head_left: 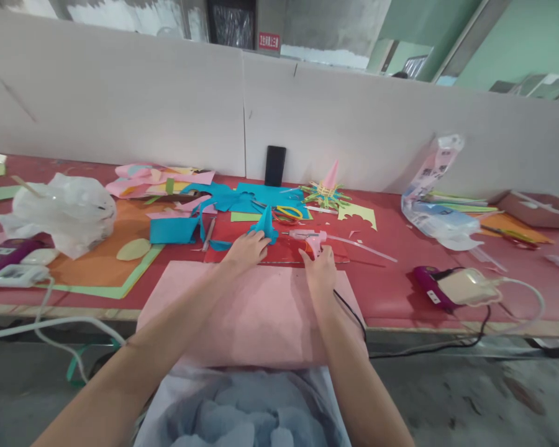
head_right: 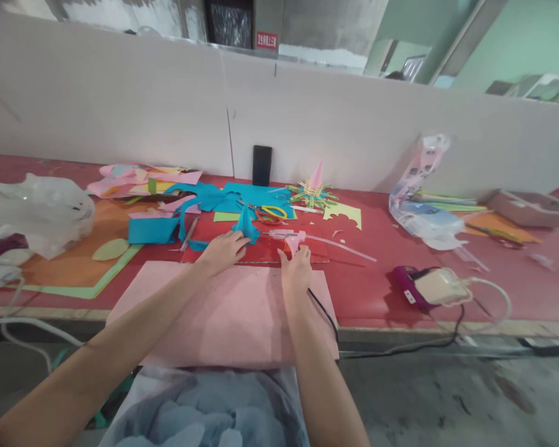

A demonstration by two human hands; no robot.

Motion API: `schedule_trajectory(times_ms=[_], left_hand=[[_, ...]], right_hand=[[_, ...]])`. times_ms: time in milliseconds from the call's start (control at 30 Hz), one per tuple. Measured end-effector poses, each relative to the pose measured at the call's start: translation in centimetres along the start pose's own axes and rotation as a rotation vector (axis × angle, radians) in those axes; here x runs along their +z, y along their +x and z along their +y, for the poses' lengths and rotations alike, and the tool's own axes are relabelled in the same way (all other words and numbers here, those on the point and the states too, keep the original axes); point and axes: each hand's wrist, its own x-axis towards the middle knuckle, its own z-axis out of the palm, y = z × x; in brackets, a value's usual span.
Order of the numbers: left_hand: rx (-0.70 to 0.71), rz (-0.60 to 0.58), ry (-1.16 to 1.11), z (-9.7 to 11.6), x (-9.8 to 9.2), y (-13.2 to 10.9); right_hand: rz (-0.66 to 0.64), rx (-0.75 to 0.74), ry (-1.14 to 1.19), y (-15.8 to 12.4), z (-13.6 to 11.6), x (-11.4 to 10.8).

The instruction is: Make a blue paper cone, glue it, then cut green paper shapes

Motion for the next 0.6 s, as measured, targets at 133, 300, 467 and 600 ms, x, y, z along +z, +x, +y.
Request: schedule_trajectory(times_ms=[133,300,467,600], left_hand=[[0.020,-0.009,0.013,0.2,0.2,0.3],[-0.006,-0.021,-0.018,0.3,0.1,0.6],[-0.029,-0.057,-0.015,0.2,0.1,1.1],[-0.008,-0.098,0.005,0.0,0.2,1.3]], right_hand=[[0.019,-0.010,0.025,0.0,0.2,0.2],[0.035,-0.027,0.040,0.0,0.4,0.4],[0.031,-0.025,0.037,0.0,0.3,0.2],[0.025,-0.020,0.019,0.0,0.3,0.3]])
